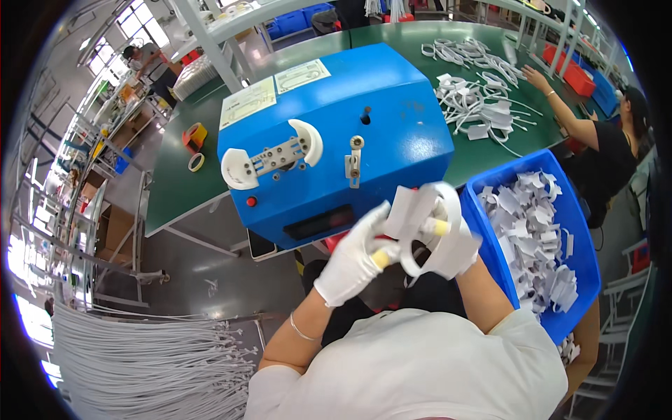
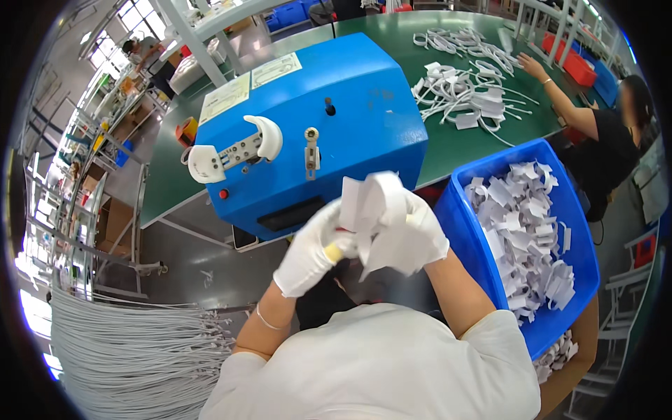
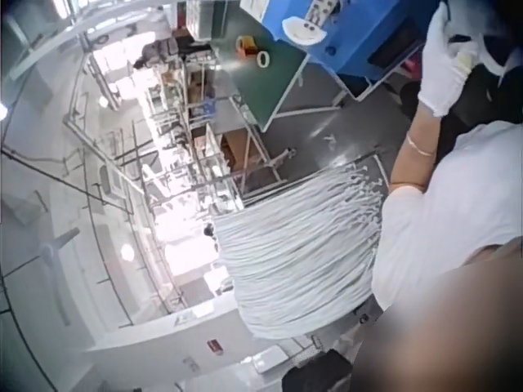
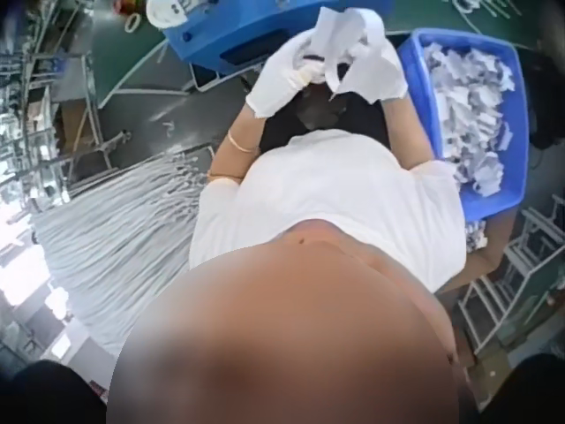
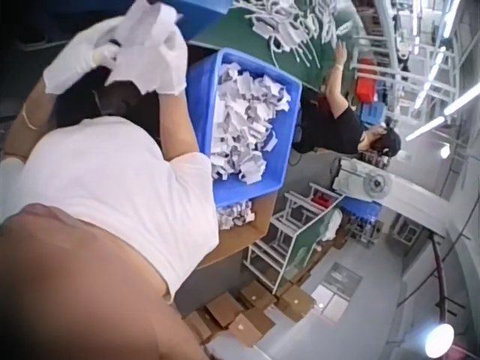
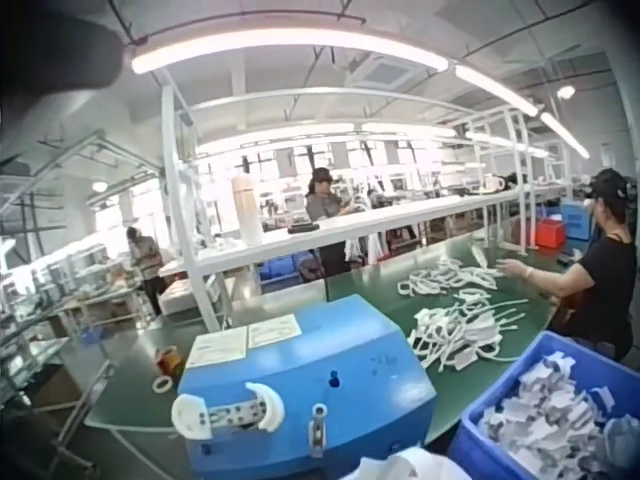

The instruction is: Use a cable winding machine to bundle and tie individual wires.

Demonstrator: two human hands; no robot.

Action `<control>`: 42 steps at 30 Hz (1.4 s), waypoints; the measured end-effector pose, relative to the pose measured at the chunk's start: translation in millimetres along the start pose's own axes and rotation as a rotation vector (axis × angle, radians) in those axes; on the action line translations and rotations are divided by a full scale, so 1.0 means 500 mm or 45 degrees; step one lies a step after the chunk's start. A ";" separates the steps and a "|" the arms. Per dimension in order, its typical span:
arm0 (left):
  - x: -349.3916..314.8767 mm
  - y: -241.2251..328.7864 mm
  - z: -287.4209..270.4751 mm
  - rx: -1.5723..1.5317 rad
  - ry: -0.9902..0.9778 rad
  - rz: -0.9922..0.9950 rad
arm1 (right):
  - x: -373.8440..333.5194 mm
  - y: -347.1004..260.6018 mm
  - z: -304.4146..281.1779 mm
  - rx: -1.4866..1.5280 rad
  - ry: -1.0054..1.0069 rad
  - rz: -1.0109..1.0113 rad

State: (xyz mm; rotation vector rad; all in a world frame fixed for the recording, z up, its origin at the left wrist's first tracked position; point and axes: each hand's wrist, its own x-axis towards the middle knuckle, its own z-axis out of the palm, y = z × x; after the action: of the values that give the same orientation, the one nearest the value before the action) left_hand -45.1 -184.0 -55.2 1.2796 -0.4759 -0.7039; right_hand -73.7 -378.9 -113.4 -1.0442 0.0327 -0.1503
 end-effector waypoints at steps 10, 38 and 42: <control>-0.039 0.104 -0.070 0.350 0.569 0.904 | 0.063 -0.141 0.134 -0.878 -0.203 -0.762; -0.011 0.103 -0.233 0.884 1.251 1.057 | 0.230 -0.143 0.274 -1.122 -0.408 -0.552; -0.025 0.038 -0.178 0.550 1.438 1.003 | 0.246 -0.167 0.286 -1.157 -0.413 -0.719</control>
State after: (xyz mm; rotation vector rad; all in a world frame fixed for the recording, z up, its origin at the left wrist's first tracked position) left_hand 10.2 -110.8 -57.1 1.5065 -0.1393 0.8217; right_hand 52.8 -314.2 36.1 -1.9583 -0.5371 -0.5047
